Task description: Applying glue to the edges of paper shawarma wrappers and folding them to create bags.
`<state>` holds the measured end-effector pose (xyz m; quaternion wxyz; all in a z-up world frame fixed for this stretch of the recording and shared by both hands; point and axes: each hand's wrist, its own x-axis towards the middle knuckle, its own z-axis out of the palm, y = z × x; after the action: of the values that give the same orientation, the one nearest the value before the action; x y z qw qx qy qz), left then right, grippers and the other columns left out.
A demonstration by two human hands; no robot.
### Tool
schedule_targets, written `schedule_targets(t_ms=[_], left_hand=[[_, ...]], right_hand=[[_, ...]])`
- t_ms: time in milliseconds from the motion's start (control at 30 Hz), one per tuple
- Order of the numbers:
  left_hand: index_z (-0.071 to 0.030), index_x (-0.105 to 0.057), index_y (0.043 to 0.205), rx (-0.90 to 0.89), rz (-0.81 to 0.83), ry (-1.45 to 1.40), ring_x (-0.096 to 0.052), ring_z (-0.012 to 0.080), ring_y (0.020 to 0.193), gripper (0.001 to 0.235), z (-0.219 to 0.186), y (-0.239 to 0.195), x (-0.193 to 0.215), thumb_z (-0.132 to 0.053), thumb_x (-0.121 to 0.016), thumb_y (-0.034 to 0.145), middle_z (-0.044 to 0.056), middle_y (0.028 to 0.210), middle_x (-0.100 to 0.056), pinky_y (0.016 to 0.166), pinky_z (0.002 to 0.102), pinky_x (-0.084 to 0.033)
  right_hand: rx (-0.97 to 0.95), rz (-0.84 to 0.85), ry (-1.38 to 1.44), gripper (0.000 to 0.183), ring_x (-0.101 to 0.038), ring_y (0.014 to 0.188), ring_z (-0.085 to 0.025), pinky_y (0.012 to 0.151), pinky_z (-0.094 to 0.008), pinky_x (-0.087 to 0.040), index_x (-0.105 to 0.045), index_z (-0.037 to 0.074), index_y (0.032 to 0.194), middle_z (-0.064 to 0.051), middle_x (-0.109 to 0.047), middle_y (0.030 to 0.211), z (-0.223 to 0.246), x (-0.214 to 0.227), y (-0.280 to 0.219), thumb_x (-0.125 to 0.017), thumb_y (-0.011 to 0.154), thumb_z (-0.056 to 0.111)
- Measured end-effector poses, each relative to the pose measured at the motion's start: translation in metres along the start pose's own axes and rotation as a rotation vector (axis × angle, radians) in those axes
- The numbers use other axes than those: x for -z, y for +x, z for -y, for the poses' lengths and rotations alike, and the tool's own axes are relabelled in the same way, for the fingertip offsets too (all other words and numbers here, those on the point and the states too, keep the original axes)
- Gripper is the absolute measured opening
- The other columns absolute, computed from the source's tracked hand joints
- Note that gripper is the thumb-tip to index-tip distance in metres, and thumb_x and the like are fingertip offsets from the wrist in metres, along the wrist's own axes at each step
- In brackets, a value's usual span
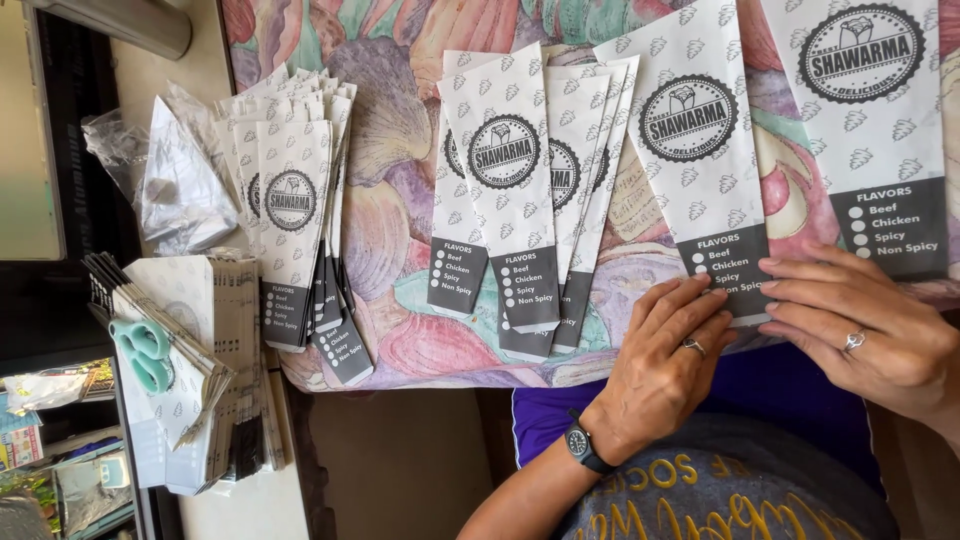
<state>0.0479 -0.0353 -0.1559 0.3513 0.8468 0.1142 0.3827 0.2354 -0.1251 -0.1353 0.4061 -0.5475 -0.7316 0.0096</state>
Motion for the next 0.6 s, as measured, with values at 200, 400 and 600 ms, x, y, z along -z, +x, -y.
schedule_targets(t_ms=[200, 400, 600], left_hand=[[0.009, -0.066, 0.108, 0.052, -0.033, 0.010, -0.064, 0.0411, 0.123, 0.007, 0.001, -0.001, -0.004, 0.005, -0.068, 0.102, 0.021, 0.124, -0.066, 0.112, 0.055, -0.051], [-0.004, -0.061, 0.111, 0.269, -0.116, 0.015, -0.066, 0.0309, 0.118, 0.017, -0.007, 0.009, -0.011, 0.003, -0.071, 0.098, 0.011, 0.115, -0.065, 0.104, 0.044, -0.046], [-0.008, -0.063, 0.116, 0.398, 0.015, -0.107, -0.061, 0.0285, 0.121, 0.019, 0.001, 0.009, -0.002, 0.003, -0.063, 0.100, 0.008, 0.119, -0.065, 0.106, 0.043, -0.042]], right_hand=[[-0.030, -0.006, 0.009, 0.012, -0.073, 0.108, -0.041, 0.106, -0.055, -0.056, -0.071, -0.007, 0.092, -0.020, -0.073, 0.102, 0.000, -0.002, -0.002, -0.077, 0.084, -0.003], [-0.243, -0.043, 0.030, 0.010, -0.072, 0.103, -0.031, 0.119, -0.053, -0.049, -0.072, -0.005, 0.087, -0.020, -0.073, 0.101, 0.011, -0.002, 0.008, -0.081, 0.083, -0.005], [-0.399, -0.018, 0.130, 0.008, -0.072, 0.109, -0.030, 0.116, -0.043, -0.052, -0.073, -0.006, 0.090, -0.018, -0.074, 0.104, 0.013, 0.005, 0.015, -0.077, 0.084, -0.008]])
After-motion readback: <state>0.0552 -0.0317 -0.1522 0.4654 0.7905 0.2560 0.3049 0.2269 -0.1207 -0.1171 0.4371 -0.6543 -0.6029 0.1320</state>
